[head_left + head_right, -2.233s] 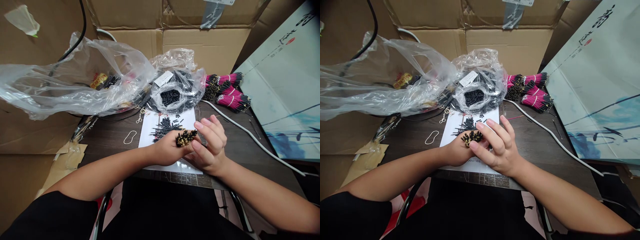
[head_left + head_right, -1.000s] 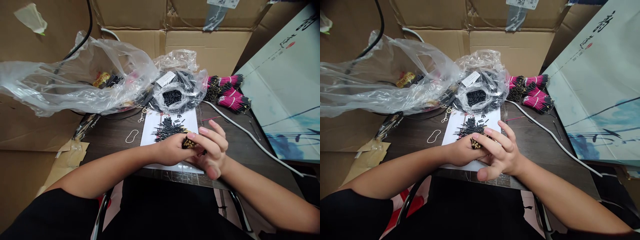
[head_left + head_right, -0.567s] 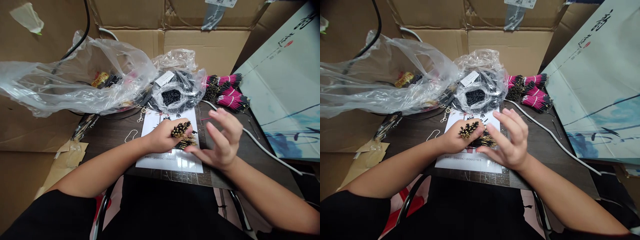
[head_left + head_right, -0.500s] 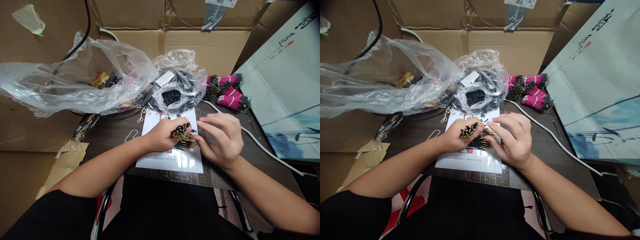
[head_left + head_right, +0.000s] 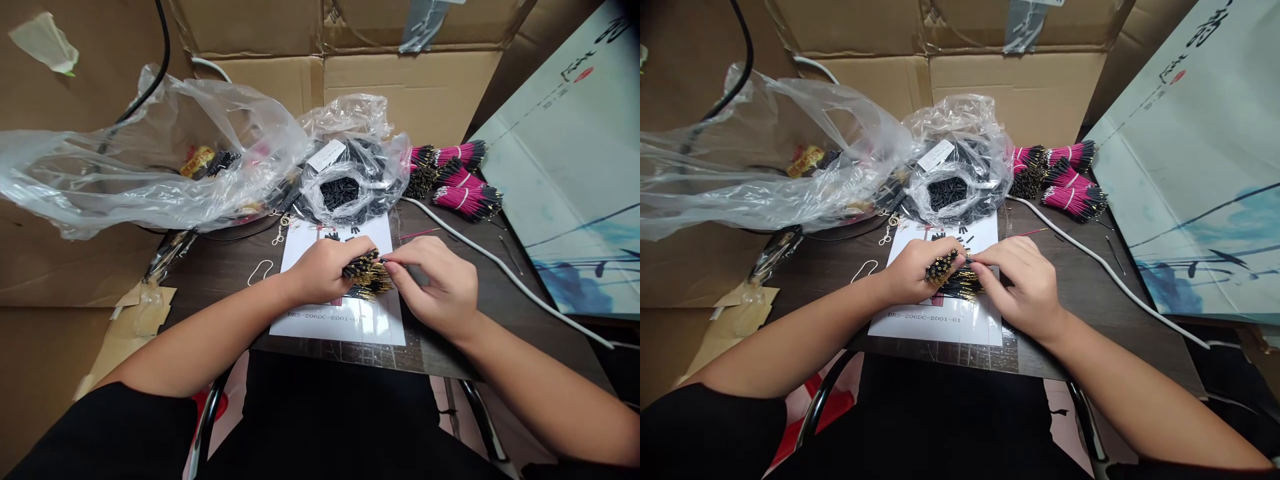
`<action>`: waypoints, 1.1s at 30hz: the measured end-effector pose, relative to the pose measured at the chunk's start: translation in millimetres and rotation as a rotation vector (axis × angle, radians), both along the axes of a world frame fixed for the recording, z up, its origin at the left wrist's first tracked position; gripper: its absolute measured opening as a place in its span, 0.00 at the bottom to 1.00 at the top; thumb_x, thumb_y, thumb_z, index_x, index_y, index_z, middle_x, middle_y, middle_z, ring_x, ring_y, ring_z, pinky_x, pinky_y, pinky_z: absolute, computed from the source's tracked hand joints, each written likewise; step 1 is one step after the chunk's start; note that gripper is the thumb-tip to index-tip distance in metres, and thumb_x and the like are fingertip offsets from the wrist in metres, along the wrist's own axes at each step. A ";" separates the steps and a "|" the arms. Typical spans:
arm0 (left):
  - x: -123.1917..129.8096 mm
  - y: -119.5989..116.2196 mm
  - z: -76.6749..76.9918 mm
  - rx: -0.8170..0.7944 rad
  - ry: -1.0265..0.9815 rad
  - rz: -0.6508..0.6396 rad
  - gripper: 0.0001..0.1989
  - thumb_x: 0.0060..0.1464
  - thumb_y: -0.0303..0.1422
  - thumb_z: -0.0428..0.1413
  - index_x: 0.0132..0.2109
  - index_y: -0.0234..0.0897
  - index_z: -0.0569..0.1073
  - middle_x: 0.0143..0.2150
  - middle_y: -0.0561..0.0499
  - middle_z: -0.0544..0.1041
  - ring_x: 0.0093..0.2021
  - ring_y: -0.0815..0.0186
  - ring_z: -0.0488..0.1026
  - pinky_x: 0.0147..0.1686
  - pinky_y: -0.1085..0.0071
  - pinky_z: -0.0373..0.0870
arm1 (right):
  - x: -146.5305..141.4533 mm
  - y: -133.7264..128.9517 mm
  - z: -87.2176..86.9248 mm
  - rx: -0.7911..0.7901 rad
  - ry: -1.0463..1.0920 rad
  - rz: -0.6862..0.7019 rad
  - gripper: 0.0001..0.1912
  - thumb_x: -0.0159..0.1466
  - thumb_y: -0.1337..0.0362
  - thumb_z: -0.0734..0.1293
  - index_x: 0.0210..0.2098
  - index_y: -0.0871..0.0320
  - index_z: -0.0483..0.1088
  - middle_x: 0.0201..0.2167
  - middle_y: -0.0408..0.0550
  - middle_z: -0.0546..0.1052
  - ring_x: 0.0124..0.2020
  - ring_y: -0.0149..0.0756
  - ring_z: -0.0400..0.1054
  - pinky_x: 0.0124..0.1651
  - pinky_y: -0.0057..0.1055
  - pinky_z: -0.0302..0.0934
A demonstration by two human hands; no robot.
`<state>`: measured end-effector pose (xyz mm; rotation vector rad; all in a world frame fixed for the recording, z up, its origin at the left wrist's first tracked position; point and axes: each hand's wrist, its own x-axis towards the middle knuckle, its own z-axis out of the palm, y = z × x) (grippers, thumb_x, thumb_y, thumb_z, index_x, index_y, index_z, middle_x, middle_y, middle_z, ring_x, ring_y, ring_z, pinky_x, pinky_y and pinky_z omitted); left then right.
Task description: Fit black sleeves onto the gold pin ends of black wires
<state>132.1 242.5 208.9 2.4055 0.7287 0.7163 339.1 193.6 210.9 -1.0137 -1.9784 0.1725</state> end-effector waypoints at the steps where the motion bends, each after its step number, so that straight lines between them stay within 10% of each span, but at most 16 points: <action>1: 0.3 -0.7 0.7 -0.006 0.011 0.001 0.06 0.58 0.31 0.50 0.43 0.38 0.68 0.33 0.54 0.75 0.30 0.71 0.71 0.31 0.76 0.62 | 0.0 -0.1 0.4 0.000 0.012 0.001 0.09 0.57 0.72 0.69 0.38 0.57 0.72 0.34 0.44 0.78 0.34 0.30 0.70 0.43 0.35 0.63; 33: 3.9 -4.1 7.0 -0.073 0.114 -0.038 0.06 0.56 0.33 0.50 0.41 0.38 0.66 0.27 0.55 0.73 0.26 0.69 0.72 0.27 0.76 0.62 | -3.8 -15.9 15.3 0.121 0.062 0.086 0.11 0.54 0.73 0.71 0.37 0.57 0.73 0.29 0.44 0.77 0.32 0.31 0.71 0.38 0.33 0.69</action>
